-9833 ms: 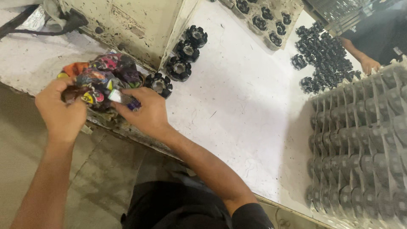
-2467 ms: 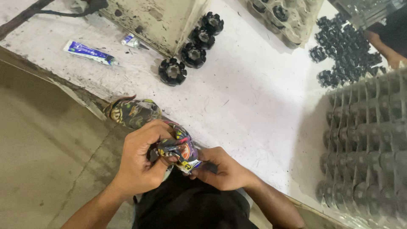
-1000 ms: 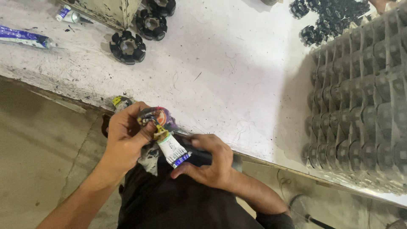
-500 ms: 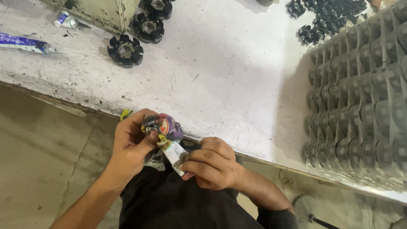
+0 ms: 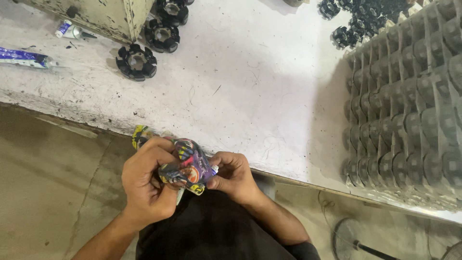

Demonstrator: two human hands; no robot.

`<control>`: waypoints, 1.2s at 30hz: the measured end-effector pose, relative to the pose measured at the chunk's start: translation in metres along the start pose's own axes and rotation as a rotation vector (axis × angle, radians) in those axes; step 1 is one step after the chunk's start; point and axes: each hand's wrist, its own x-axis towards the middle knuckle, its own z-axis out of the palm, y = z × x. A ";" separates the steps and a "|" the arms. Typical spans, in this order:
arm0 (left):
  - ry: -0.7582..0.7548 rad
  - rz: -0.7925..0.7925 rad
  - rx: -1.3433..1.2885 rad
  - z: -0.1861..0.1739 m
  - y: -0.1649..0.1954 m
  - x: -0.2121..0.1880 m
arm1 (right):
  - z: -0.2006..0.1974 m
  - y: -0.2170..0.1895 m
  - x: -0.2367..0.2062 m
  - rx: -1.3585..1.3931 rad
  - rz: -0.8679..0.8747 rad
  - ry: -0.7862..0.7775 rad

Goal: The person sits at a workbench and applies adhesive from a small tube to black plastic rotor-like parts, rotating each part by hand to reach the surfaces. They place the treated parts into a molded plastic tray and pick up the next part, occasionally wiping the tube with a cloth.

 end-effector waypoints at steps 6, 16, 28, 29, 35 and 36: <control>0.046 0.088 0.172 0.000 -0.008 -0.011 | 0.019 0.011 0.004 -0.002 -0.001 0.145; -0.043 0.512 0.261 -0.010 -0.039 -0.038 | 0.026 0.010 -0.005 0.485 0.244 0.187; 0.271 -0.121 -0.379 0.016 -0.044 -0.061 | 0.028 -0.007 0.007 -1.111 -1.150 0.179; 0.271 -0.147 -0.446 0.017 -0.044 -0.060 | 0.032 -0.006 0.007 -0.982 -1.082 0.209; 0.284 -0.198 -0.502 0.013 -0.047 -0.056 | 0.031 0.001 -0.010 0.219 -0.028 0.036; 0.255 -0.209 -0.496 0.010 -0.048 -0.055 | 0.024 0.003 -0.009 0.334 0.071 -0.008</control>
